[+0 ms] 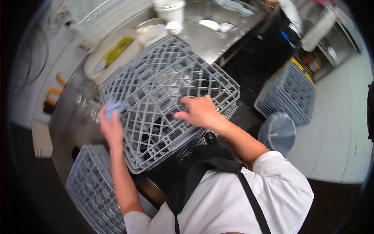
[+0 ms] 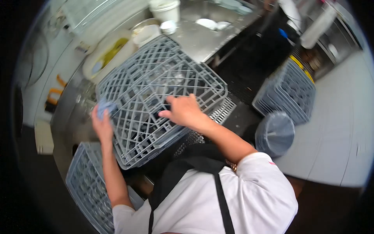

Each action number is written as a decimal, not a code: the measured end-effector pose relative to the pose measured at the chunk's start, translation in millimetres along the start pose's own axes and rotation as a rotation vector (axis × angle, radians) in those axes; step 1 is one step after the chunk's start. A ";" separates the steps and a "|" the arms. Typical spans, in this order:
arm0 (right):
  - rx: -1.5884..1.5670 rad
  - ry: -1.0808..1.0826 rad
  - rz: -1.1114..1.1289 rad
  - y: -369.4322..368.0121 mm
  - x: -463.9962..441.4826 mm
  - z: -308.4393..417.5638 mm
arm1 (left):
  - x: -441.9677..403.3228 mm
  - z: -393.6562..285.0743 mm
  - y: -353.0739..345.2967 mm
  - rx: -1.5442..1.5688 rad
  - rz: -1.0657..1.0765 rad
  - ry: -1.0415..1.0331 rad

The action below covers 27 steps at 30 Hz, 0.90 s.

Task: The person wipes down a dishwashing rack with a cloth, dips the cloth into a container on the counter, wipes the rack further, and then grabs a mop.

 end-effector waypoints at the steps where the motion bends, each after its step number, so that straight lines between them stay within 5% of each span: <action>1: 0.000 0.028 0.013 0.7 -0.4 3.9 | -2.5 -14.8 -12.4 -0.020 0.065 -0.011; 4: 0.036 0.181 -0.072 -3.8 -1.2 2.2 | -5.9 -23.7 -66.3 0.169 0.195 0.099; 12: 0.113 0.306 0.186 10.3 -33.7 8.0 | 6.0 -28.3 -129.8 -0.291 0.563 -0.080; 15: -0.031 0.520 -0.057 14.0 -71.0 48.8 | 6.1 -26.5 -129.9 -0.243 0.556 -0.066; 18: -0.085 0.933 -0.423 -31.1 -90.1 87.9 | 9.6 -19.2 -132.1 -0.463 0.673 -0.266; 19: -0.137 0.899 -0.426 -43.9 -99.8 87.2 | 2.2 -9.0 -129.6 -0.457 0.664 -0.210; 22: -0.210 0.852 -0.381 -66.4 -121.0 88.6 | -13.5 13.2 -119.1 0.809 0.413 0.264; 27: -0.177 0.830 -0.335 -74.7 -126.5 83.1 | -50.3 -9.7 -94.8 -0.439 0.342 -0.056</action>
Point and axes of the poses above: each hand's wrist, its own x-axis away from the middle knuckle, its own y-axis out of the back of the hand, z = x × y, the point moved 7 cm from there along -x, towards the middle knuckle, and after that the axes turned 5 degrees about x, right-handed, at the moved point
